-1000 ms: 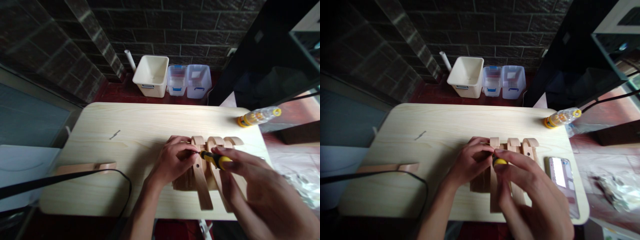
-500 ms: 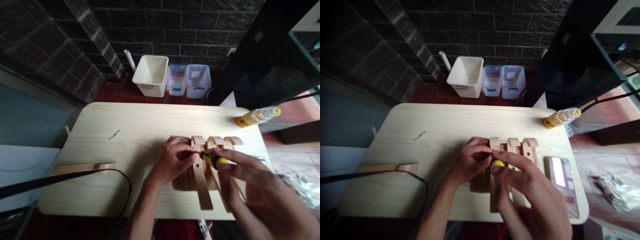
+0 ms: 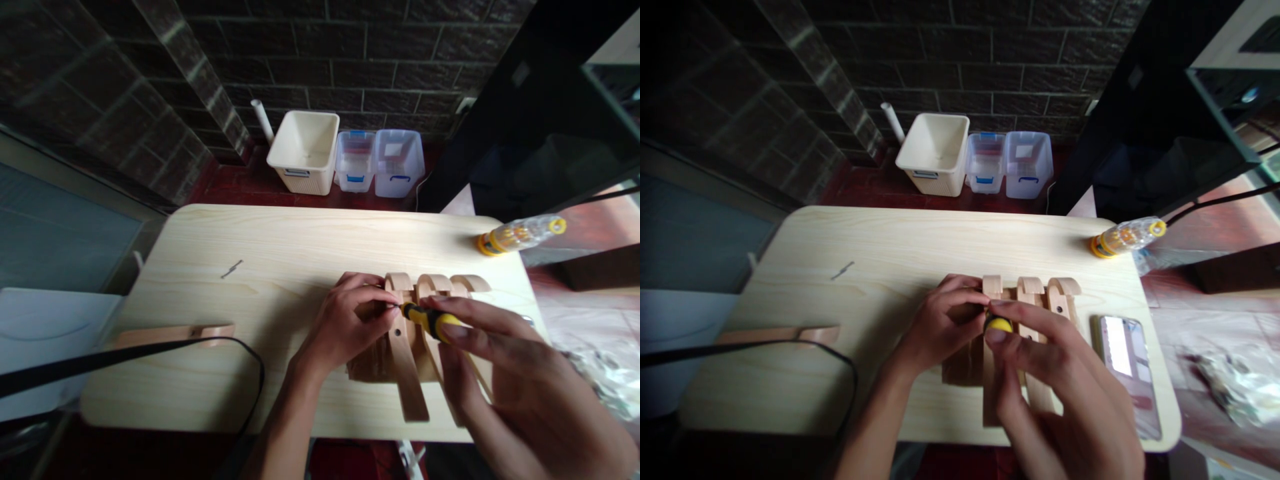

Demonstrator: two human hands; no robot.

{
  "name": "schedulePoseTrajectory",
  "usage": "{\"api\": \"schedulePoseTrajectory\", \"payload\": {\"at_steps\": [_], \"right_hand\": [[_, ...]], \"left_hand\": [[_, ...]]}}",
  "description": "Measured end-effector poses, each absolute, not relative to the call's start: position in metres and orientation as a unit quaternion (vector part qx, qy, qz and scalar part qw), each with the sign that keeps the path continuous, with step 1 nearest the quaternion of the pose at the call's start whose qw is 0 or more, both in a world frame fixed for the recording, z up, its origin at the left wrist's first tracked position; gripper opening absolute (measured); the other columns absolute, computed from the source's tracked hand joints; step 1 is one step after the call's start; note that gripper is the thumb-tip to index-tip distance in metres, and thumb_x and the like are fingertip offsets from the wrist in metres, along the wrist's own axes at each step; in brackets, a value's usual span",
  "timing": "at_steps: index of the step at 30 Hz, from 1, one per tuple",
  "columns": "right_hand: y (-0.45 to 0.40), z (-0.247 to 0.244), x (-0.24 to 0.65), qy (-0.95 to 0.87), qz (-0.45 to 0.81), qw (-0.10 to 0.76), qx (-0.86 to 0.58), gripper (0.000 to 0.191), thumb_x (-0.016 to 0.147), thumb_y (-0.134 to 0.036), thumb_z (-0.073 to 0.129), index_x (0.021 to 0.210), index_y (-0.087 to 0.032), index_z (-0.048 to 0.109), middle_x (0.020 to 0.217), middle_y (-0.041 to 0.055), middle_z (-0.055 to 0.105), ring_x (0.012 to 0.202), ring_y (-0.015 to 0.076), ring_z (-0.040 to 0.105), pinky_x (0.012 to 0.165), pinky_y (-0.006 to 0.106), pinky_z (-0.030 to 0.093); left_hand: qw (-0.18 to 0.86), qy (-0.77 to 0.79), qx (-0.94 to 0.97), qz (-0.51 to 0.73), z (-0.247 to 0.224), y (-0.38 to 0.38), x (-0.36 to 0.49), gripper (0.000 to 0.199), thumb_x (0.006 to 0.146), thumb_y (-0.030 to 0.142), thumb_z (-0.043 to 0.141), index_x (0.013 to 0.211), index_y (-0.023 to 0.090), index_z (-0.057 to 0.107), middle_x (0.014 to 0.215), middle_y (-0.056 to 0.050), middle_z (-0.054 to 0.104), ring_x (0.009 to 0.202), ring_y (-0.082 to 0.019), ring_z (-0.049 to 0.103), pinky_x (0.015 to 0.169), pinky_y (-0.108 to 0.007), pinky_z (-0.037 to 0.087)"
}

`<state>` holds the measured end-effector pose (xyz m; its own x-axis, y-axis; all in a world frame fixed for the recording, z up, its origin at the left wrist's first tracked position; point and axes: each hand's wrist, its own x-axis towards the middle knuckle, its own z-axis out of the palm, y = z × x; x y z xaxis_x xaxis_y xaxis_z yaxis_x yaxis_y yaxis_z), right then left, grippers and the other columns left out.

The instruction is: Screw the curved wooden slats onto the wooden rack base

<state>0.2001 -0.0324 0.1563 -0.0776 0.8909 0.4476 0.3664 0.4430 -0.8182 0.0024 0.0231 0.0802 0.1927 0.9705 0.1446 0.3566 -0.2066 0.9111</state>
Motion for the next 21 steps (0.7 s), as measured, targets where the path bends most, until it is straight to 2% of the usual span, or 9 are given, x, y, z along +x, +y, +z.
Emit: {"api": "schedulePoseTrajectory", "payload": {"at_steps": [4,8,13,17,21], "right_hand": [[-0.0276,0.1570,0.2024,-0.698,0.252,0.495,-0.451,0.032,0.091,-0.004,0.080,0.114,-0.026,0.079,0.132,0.0117,0.082,0.120,0.0332,0.084,0.099,0.045,0.073],[-0.0284,0.1603,0.2010,-0.696,0.263,0.487,-0.457,0.031,0.091,-0.005,0.080,0.112,-0.028,0.079,0.138,0.0115,0.081,0.122,0.0353,0.083,0.098,0.048,0.074],[-0.0320,0.1569,0.2016,-0.694,0.264,0.488,-0.459,0.037,0.092,0.001,0.075,0.117,-0.026,0.076,0.135,0.0107,0.081,0.124,0.0294,0.083,0.102,0.039,0.073],[-0.0310,0.1550,0.2036,-0.698,0.263,0.485,-0.456,0.033,0.093,-0.001,0.076,0.115,-0.027,0.075,0.134,0.0107,0.081,0.126,0.0308,0.081,0.098,0.042,0.075],[-0.0307,0.1571,0.2018,-0.700,0.264,0.485,-0.453,0.035,0.092,0.003,0.074,0.114,-0.025,0.075,0.136,0.0102,0.078,0.128,0.0281,0.079,0.106,0.041,0.071]], "left_hand": [[0.389,0.486,0.675,0.395,0.0828,0.0238,0.0008,0.020,0.088,0.020,0.082,0.106,0.026,0.088,0.119,-0.007,0.084,0.118,-0.026,0.075,0.109,-0.041,0.063],[0.387,0.483,0.678,0.398,0.0839,0.0245,0.0001,0.016,0.089,0.022,0.081,0.103,0.026,0.087,0.118,-0.007,0.084,0.117,-0.026,0.075,0.107,-0.041,0.062],[0.389,0.480,0.674,0.405,0.0822,0.0238,0.0012,0.014,0.089,0.022,0.079,0.101,0.026,0.087,0.117,-0.007,0.084,0.117,-0.026,0.076,0.106,-0.041,0.062],[0.390,0.482,0.670,0.407,0.0809,0.0234,0.0018,0.015,0.090,0.020,0.078,0.100,0.027,0.087,0.116,-0.006,0.084,0.117,-0.026,0.076,0.107,-0.041,0.062],[0.389,0.483,0.670,0.408,0.0804,0.0233,0.0021,0.015,0.090,0.018,0.078,0.099,0.027,0.087,0.115,-0.006,0.084,0.116,-0.025,0.076,0.106,-0.040,0.062]]}}
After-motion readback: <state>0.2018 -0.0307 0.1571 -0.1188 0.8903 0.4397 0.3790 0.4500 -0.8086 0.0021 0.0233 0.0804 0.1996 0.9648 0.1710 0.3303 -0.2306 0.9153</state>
